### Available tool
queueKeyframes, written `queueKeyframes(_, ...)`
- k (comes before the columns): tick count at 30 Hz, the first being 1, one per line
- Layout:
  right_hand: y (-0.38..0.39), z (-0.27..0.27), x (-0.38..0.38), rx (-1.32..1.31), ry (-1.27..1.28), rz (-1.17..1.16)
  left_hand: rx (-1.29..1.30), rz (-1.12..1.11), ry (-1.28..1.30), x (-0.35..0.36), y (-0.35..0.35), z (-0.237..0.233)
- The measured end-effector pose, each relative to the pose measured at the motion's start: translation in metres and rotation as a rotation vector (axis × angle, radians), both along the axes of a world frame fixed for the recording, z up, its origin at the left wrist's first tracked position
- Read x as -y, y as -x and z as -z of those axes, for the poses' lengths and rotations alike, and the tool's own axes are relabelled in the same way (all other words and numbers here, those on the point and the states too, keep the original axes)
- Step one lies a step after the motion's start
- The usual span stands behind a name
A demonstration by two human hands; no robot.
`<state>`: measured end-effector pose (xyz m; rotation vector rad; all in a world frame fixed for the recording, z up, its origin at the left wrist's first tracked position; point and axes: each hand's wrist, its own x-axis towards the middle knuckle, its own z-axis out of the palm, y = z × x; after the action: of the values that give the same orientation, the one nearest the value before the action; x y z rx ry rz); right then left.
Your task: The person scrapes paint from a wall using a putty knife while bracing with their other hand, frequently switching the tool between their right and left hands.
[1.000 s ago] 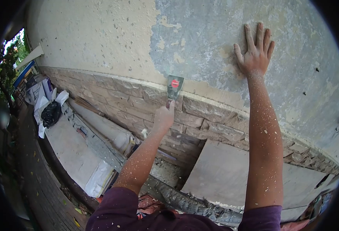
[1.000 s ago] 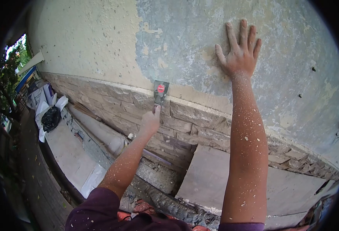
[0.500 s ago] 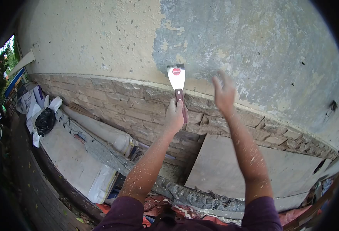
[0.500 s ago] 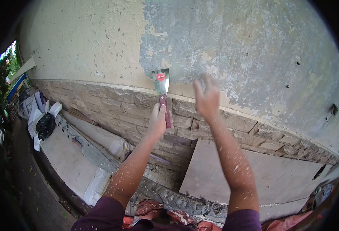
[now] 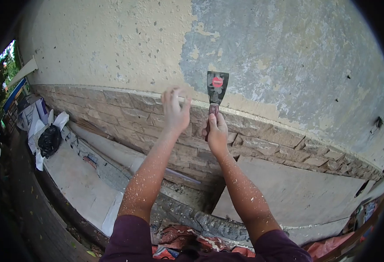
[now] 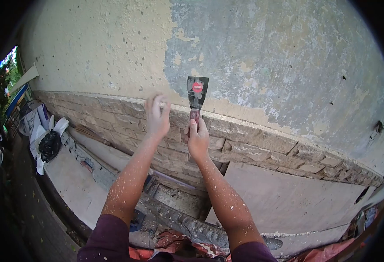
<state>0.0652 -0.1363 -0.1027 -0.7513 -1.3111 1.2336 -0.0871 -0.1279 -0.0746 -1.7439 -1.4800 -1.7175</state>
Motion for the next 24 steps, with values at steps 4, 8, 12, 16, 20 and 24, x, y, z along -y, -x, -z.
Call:
queueKeyframes(4,0.013,0.026,-0.016,0.150,0.054,0.169,0.073,-0.176,-0.105,-0.092,0.032,-0.068)
queueKeyframes(8,0.028,0.008,-0.074,0.269,-0.095,0.288,-0.188,-0.453,-0.130,-0.136,0.048,-0.069)
queueKeyframes(12,0.034,-0.025,-0.090,0.176,-0.225,0.359,-0.189,-0.389,-0.194,-0.136,0.052,-0.068)
queueKeyframes(16,0.029,0.066,-0.056,0.295,-0.109,0.485,-0.198,-0.383,-0.238,-0.142,0.054,-0.061)
queueKeyframes(20,0.051,-0.008,-0.075,0.183,-0.080,0.373,-0.205,-0.378,-0.229,-0.137,0.058,-0.065)
queueKeyframes(24,0.023,0.020,-0.063,-0.028,-0.067,0.316,-0.228,-0.406,-0.186,-0.138,0.057,-0.065)
